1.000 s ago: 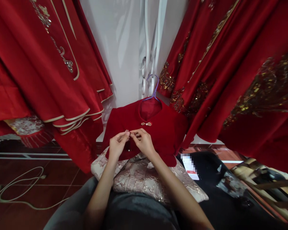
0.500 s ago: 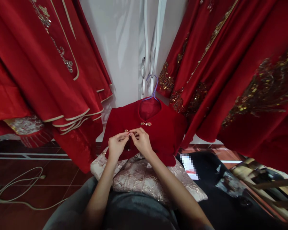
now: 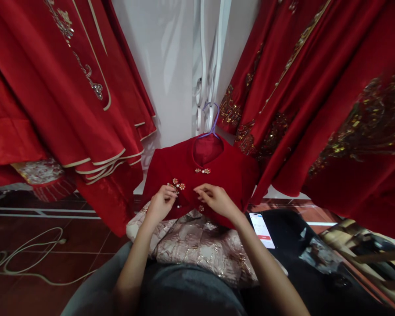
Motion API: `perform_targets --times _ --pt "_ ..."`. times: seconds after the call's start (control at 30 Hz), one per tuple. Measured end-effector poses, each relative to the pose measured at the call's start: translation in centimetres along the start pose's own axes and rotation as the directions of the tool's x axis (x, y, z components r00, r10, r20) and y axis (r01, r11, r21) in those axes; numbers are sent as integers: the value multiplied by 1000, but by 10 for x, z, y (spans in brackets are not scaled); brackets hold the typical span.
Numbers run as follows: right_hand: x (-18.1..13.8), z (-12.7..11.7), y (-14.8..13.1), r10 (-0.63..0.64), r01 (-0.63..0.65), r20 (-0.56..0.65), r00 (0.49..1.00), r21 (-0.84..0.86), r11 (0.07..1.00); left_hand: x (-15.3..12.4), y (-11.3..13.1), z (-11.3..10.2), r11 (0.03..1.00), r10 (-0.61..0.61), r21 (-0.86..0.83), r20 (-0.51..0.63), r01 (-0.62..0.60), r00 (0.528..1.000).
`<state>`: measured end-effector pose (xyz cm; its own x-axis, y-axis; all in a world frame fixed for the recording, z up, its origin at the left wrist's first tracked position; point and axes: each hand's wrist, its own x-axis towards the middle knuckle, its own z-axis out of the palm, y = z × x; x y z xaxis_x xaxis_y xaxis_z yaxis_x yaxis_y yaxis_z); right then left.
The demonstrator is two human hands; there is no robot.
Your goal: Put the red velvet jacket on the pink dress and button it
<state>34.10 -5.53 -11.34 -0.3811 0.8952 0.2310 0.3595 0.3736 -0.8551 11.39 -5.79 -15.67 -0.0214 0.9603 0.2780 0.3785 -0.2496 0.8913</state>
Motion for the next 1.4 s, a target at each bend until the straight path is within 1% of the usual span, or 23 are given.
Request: perform_targets --times 0.07,0.13,0.17,0.27,0.33,0.4,0.43,0.5,0.53,0.6,0.63,0.67,0.7,0.73,0.8,0.87,0.93,1.0,1.1,1.17,1.23,1.27,1.4 --pt "-12 -18 0 86 -71 148 985 -106 992 -7 -2 -3 995 -29 96 175 12 984" --pt "-20 -26 1 119 -79 204 972 -196 978 -14 -2 -5 980 -70 197 320 5 945" --pt "-21 -25 3 128 -79 209 969 -228 970 -17 -1 -5 971 -88 239 361 -1 928" --pt "-19 -10 11 158 -91 219 963 -288 953 -24 0 -6 940 -125 341 417 -27 900" --pt "-15 5 16 151 -75 224 963 -318 945 -26 0 -7 919 -137 391 454 -59 881" --pt "-10 17 19 136 -49 228 964 -351 935 -25 2 -6 905 -127 415 467 -90 875" --pt "-8 20 20 135 -41 230 964 -372 927 -24 4 -4 900 -116 424 457 -101 882" --pt "-5 21 22 135 -34 210 968 -424 905 -22 11 1 887 -70 446 392 -123 917" --pt "-4 19 22 128 -31 189 974 -449 893 -21 16 5 880 -32 457 331 -130 943" --pt "-3 11 22 108 -27 141 984 -482 876 -20 25 14 878 73 461 134 -127 988" --pt "-4 5 21 103 -30 124 987 -488 872 -20 30 19 884 127 452 8 -117 992" --pt "-5 -2 20 107 -37 116 988 -486 873 -21 33 25 894 170 435 -112 -105 979" --pt "-7 -9 18 117 -47 117 986 -475 879 -22 35 30 907 196 411 -208 -97 958" --pt "-9 -17 16 127 -55 131 983 -452 890 -24 36 35 919 207 383 -263 -95 942" --pt "-15 -30 10 144 -61 213 966 -355 933 -26 33 44 939 195 326 -253 -106 948" --pt "-20 -39 4 160 -96 336 928 -200 975 -27 27 50 959 155 262 -162 -109 975" --pt "-21 -39 1 151 -136 396 906 -65 989 -27 21 54 975 100 204 -74 -84 992" --pt "-17 -30 1 104 -112 329 939 5 994 -24 16 55 986 53 160 -32 -47 998" --pt "-7 -4 8 -25 25 127 992 -2 1000 -21 13 53 994 5 109 -26 -2 1000" --pt "-1 15 14 -76 76 -1 997 -59 995 -20 13 50 997 -28 75 -24 30 999" --pt "3 27 20 -88 80 -80 993 -99 992 -19 12 48 997 -68 41 -22 69 997" --pt "3 31 22 -85 75 -90 992 -101 992 -19 12 48 996 -88 28 -24 89 996" --pt "3 30 25 -92 90 -26 995 -73 993 -18 12 48 991 -131 -21 -37 130 991"
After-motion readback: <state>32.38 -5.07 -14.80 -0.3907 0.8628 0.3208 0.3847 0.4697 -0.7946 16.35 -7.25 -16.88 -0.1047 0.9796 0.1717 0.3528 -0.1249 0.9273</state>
